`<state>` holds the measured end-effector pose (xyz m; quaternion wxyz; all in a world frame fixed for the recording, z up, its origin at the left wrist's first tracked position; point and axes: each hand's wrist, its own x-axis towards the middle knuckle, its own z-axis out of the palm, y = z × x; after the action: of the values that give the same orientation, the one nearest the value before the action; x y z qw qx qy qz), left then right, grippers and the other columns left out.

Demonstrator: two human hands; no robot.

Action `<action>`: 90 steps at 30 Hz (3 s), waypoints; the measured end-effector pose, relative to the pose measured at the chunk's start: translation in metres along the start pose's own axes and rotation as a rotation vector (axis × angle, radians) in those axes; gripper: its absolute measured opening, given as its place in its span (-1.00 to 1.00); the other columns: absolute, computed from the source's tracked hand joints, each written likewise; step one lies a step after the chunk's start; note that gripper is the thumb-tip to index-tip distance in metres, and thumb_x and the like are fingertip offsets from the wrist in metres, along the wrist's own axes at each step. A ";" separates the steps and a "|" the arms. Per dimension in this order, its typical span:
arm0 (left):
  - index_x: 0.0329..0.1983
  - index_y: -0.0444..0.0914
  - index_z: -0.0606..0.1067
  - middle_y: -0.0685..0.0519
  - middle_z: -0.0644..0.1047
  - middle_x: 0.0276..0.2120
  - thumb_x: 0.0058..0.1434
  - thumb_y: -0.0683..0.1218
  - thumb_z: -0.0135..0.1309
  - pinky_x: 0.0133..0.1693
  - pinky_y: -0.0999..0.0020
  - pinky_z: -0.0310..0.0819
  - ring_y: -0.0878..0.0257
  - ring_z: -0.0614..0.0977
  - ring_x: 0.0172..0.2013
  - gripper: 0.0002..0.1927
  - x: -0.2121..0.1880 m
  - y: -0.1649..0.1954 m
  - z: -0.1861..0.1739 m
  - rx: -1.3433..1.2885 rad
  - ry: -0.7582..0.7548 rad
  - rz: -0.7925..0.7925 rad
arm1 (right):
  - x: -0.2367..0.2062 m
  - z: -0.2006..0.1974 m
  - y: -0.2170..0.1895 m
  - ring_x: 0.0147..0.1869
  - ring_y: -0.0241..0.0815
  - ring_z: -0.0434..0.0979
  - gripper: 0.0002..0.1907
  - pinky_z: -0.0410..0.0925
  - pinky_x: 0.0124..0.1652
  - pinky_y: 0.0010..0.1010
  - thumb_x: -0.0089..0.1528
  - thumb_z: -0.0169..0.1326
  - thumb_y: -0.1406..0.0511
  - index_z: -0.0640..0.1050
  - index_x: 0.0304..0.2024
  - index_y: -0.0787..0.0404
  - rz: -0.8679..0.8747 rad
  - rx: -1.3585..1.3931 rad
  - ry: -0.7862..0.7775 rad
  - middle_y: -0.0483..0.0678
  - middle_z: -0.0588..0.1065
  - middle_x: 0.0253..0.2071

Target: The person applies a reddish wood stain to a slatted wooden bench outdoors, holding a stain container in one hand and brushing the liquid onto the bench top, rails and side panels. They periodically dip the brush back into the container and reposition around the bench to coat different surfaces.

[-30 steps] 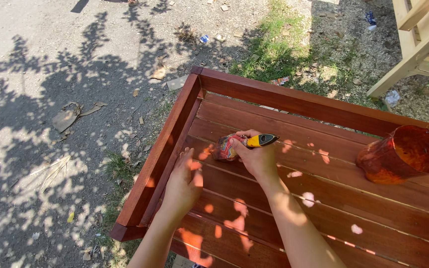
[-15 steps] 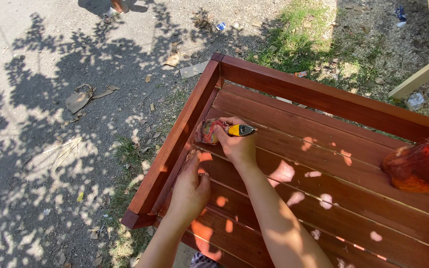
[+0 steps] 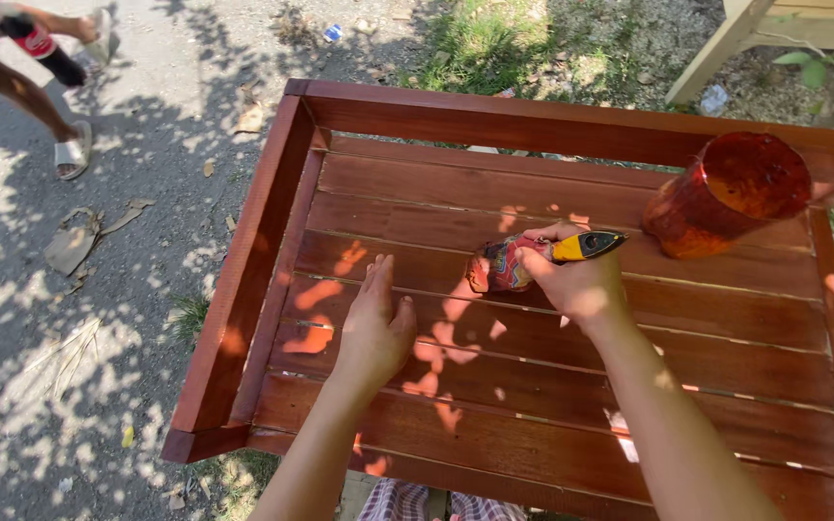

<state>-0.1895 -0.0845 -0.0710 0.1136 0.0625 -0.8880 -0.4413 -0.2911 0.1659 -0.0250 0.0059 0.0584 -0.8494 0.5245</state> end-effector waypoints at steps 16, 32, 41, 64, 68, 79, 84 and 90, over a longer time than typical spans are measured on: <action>0.39 -0.30 0.24 -0.19 0.34 0.37 0.20 -0.23 -0.08 0.18 0.21 0.45 -0.13 0.56 0.19 -0.38 0.014 0.104 0.124 -0.424 -0.353 0.057 | -0.065 -0.241 0.079 -0.23 -0.28 0.66 -0.71 0.47 -0.20 -0.40 0.14 0.37 0.21 0.68 -0.14 0.17 0.226 -0.451 0.329 -0.06 0.65 -0.28; 0.40 -0.40 0.23 -0.32 0.27 0.41 0.20 -0.33 0.01 0.28 0.13 0.29 -0.20 0.33 0.40 -0.35 0.026 0.115 0.143 -0.409 -0.296 0.285 | -0.136 -0.210 0.065 -0.15 0.02 0.65 -0.16 0.53 -0.22 -0.15 -0.15 0.44 0.28 0.54 0.23 -0.10 0.117 -1.268 0.207 -0.04 0.59 -0.03; 0.47 -0.36 0.22 -0.24 0.28 0.42 0.28 -0.28 0.02 0.27 0.20 0.26 -0.12 0.39 0.34 -0.34 0.021 0.079 0.101 -0.670 -0.239 0.089 | -0.168 -0.048 0.015 0.16 0.10 0.59 -0.34 0.49 0.08 -0.21 -0.07 0.37 0.38 0.60 0.13 0.00 -0.388 -0.849 0.128 0.13 0.56 0.14; 0.41 -0.40 0.24 -0.35 0.30 0.38 0.31 -0.28 -0.06 0.38 0.17 0.15 -0.10 0.28 0.44 -0.43 0.005 0.007 0.004 -0.242 -0.103 0.180 | -0.161 -0.041 0.018 0.29 0.03 0.56 -0.32 0.42 0.20 -0.26 -0.05 0.20 0.50 0.67 0.11 -0.12 -0.290 -1.014 0.260 -0.01 0.59 0.18; 0.42 -0.43 0.23 -0.34 0.27 0.42 0.36 -0.29 -0.09 0.41 0.16 0.06 -0.08 0.23 0.47 -0.46 0.007 -0.010 -0.031 -0.292 -0.047 0.140 | -0.153 0.049 -0.023 0.26 0.18 0.51 -0.43 0.39 0.20 -0.15 -0.02 0.31 0.16 0.65 0.08 0.04 -0.514 -0.679 0.213 0.20 0.53 0.16; 0.42 -0.42 0.22 -0.31 0.28 0.42 0.36 -0.27 -0.08 0.40 0.17 0.06 -0.07 0.26 0.46 -0.46 0.006 0.006 -0.036 -0.242 -0.042 0.144 | -0.113 0.034 -0.022 0.36 0.05 0.49 -0.53 0.43 0.17 -0.26 0.04 0.12 0.42 0.65 0.02 0.04 -0.697 -0.627 0.000 0.00 0.54 0.27; 0.41 -0.40 0.23 -0.32 0.29 0.39 0.34 -0.25 -0.06 0.38 0.16 0.08 -0.09 0.23 0.46 -0.45 0.007 0.029 -0.009 -0.259 -0.111 0.131 | -0.123 -0.060 0.015 0.36 -0.10 0.49 -0.54 0.37 0.28 -0.27 0.09 0.17 0.48 0.68 -0.03 -0.10 -0.459 -0.618 0.069 -0.14 0.59 0.17; 0.40 -0.37 0.26 -0.32 0.29 0.39 0.32 -0.25 -0.08 0.36 0.14 0.15 -0.13 0.24 0.45 -0.46 0.009 0.045 0.036 -0.225 -0.165 0.181 | -0.130 -0.159 0.052 0.28 -0.06 0.56 -0.56 0.40 0.26 -0.25 0.09 0.22 0.41 0.65 -0.01 -0.10 -0.421 -0.764 0.179 -0.11 0.59 0.14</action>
<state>-0.2079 -0.0319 -0.0552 0.0860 -0.0676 -0.8412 -0.5296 -0.1756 0.3432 -0.0089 0.2072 0.1782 -0.9479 0.1634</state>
